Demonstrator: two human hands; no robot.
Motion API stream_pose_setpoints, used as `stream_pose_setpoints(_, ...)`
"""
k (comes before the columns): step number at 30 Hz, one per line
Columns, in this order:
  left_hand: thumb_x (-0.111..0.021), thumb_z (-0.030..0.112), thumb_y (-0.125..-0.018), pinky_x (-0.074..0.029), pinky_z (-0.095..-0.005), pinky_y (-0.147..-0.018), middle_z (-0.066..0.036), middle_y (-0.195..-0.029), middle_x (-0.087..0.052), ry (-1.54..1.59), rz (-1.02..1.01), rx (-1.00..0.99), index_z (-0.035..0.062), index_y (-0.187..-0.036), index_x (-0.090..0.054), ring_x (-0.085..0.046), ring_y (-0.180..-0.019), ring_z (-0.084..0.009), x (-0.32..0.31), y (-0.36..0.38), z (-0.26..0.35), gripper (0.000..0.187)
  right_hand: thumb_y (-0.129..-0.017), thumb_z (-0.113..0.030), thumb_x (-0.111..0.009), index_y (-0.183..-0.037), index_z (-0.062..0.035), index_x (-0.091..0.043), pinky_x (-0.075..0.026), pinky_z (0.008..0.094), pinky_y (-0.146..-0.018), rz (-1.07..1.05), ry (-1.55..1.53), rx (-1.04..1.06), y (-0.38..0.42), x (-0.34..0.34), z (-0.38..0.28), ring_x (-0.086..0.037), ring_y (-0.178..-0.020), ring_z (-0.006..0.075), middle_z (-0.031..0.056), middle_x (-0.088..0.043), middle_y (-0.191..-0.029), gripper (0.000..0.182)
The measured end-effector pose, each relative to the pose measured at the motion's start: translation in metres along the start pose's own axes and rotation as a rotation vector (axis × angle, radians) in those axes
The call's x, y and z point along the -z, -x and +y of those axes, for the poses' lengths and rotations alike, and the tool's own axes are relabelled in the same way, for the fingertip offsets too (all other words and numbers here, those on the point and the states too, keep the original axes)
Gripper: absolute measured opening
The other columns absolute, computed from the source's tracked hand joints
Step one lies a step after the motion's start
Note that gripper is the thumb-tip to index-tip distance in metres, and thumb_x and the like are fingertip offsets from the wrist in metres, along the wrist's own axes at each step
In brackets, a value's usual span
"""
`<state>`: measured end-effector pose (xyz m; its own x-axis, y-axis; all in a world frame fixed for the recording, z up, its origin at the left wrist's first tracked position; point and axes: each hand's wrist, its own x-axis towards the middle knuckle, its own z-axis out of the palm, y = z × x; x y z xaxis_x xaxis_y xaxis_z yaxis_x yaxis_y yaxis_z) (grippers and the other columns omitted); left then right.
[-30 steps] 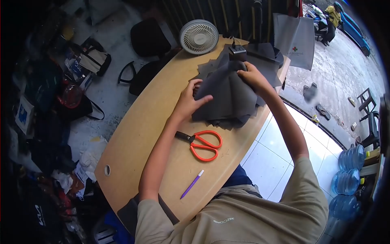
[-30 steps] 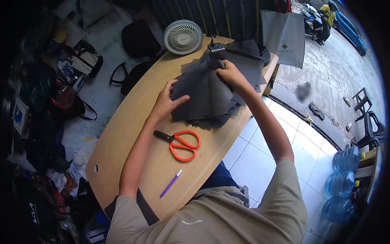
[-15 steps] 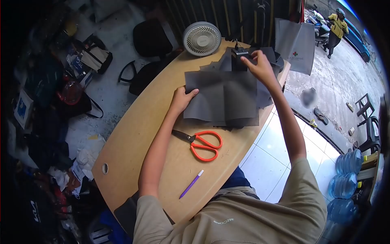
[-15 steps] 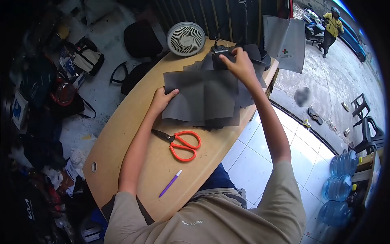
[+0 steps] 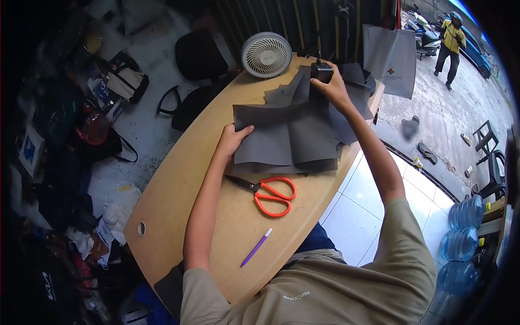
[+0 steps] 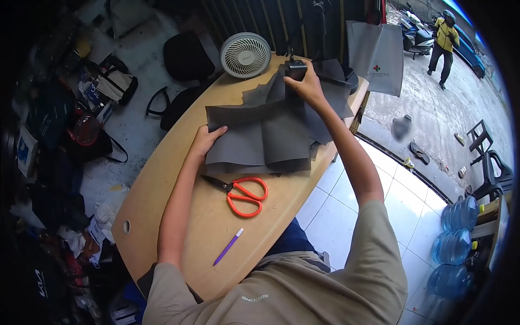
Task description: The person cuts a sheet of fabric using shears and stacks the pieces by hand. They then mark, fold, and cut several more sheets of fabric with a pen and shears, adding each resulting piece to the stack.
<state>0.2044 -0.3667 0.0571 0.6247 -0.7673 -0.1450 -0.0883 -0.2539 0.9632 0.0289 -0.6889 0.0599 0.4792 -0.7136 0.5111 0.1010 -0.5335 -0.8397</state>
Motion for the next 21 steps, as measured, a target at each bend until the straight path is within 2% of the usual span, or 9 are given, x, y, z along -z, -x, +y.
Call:
stream_pose_setpoints(3,-0.074,0.017,-0.092,-0.057,-0.0331,-0.082,-0.013,-0.107,-0.074,0.056,0.071,-0.087,-0.0059,-0.119,-0.067,-0.072,-0.089,-0.0208,-0.006,-0.01,-0.003,0.036,-0.074,-0.028,-0.089,-0.139,-0.0026,-0.049,-0.053,0.0356,-0.095,0.149,-0.046,0.029,-0.01,0.009,-0.003,-0.069,-0.105,0.0259,0.0181,-0.069,-0.114,0.08)
stream_pose_setpoints(6,-0.073,0.016,-0.091,-0.058,-0.0333,-0.08,-0.014,-0.108,-0.074,0.117,0.047,-0.028,-0.0052,-0.12,-0.067,-0.073,-0.087,-0.0223,-0.016,-0.011,0.012,0.036,-0.077,-0.022,-0.088,-0.138,-0.0026,-0.05,-0.053,0.0319,-0.091,0.215,-0.075,0.139,-0.023,0.031,-0.031,-0.068,-0.098,0.0197,0.0128,-0.069,-0.109,0.074)
stream_pose_setpoints(7,-0.072,0.016,-0.091,-0.059,-0.0336,-0.079,-0.014,-0.108,-0.074,0.13,0.05,-0.012,-0.0053,-0.12,-0.067,-0.074,-0.087,-0.0229,-0.019,-0.012,0.014,0.036,-0.078,-0.019,-0.088,-0.137,-0.0022,-0.05,-0.054,0.0311,-0.089,0.212,-0.077,0.181,-0.028,0.038,-0.038,-0.067,-0.096,0.0168,0.0102,-0.069,-0.108,0.072)
stream_pose_setpoints(10,-0.071,0.016,-0.092,-0.06,-0.0343,-0.078,-0.015,-0.108,-0.074,0.179,0.059,0.025,-0.0056,-0.121,-0.066,-0.074,-0.087,-0.0244,-0.03,-0.022,0.019,0.037,-0.079,-0.02,-0.088,-0.137,-0.0018,-0.051,-0.054,0.0303,-0.089,0.2,-0.039,0.29,-0.039,0.054,-0.058,-0.066,-0.096,0.0148,0.0089,-0.068,-0.107,0.072)
stream_pose_setpoints(18,-0.07,0.014,-0.089,-0.06,-0.0367,-0.077,-0.018,-0.107,-0.074,0.278,0.01,0.099,-0.0072,-0.124,-0.064,-0.074,-0.088,-0.0271,-0.083,-0.055,0.033,0.042,-0.084,-0.013,-0.084,-0.138,0.0007,-0.049,-0.053,0.0273,-0.089,0.081,-0.154,0.3,0.001,0.063,-0.105,-0.063,-0.099,0.0118,0.0072,-0.065,-0.111,0.066)
stream_pose_setpoints(19,-0.071,0.013,-0.087,-0.06,-0.0382,-0.077,-0.018,-0.107,-0.073,0.334,0.035,-0.002,-0.0075,-0.122,-0.064,-0.074,-0.087,-0.0279,-0.09,-0.061,0.026,0.041,-0.084,-0.013,-0.083,-0.138,0.0004,-0.049,-0.052,0.0272,-0.09,0.062,-0.202,0.283,0.011,0.062,-0.106,-0.063,-0.099,0.0117,0.007,-0.065,-0.111,0.066)
stream_pose_setpoints(21,-0.07,0.014,-0.089,-0.06,-0.0383,-0.073,-0.018,-0.099,-0.073,0.413,0.089,0.049,-0.0093,-0.115,-0.065,-0.074,-0.083,-0.0273,-0.1,-0.067,0.023,0.035,-0.084,-0.01,-0.082,-0.14,-0.0003,-0.048,-0.052,0.0269,-0.09,0.026,-0.253,0.214,0.035,0.06,-0.107,-0.062,-0.1,0.0117,0.0064,-0.063,-0.112,0.066)
